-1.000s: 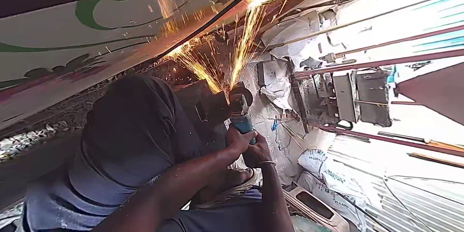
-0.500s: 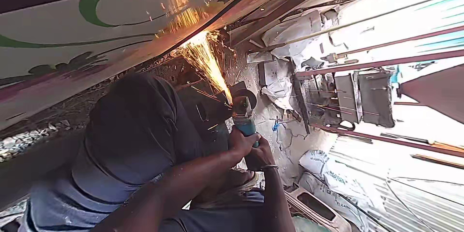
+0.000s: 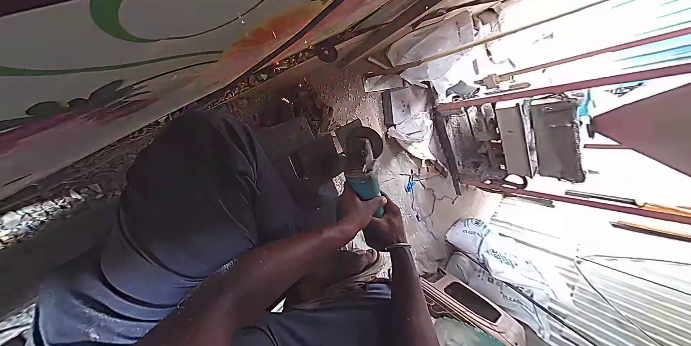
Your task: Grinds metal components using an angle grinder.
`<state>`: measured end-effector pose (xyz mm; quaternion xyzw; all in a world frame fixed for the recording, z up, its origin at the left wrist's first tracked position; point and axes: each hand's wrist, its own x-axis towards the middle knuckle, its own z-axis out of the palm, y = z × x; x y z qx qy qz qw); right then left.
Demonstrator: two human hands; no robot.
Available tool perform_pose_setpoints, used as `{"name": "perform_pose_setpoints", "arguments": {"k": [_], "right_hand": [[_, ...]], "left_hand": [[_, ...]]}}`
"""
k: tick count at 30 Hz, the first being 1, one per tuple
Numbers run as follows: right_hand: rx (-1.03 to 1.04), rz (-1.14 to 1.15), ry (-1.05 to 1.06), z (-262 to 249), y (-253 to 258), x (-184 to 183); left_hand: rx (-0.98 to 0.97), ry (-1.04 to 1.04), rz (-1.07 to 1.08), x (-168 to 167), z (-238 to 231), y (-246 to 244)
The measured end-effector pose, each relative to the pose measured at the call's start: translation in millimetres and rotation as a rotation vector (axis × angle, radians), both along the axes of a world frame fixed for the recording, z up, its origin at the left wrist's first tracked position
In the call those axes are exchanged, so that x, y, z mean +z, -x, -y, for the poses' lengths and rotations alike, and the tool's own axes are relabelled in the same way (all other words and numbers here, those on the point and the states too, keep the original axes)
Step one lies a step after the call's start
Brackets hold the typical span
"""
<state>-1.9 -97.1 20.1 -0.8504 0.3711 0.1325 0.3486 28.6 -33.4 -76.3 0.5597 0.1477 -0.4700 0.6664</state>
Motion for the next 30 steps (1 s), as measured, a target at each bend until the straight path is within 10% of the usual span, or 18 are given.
{"name": "perform_pose_setpoints", "arguments": {"k": [8,22,30], "right_hand": [[-0.051,0.425,0.119,3,21,3],[0.257,-0.21,0.382,21,25,-23],[0.324,-0.325,0.279,17,15,-37]], "left_hand": [[-0.159,0.129,0.208,28,3,2],[0.354,0.208,-0.26,7,4,7],[0.338,0.256,-0.178,-10,-3,4]]}}
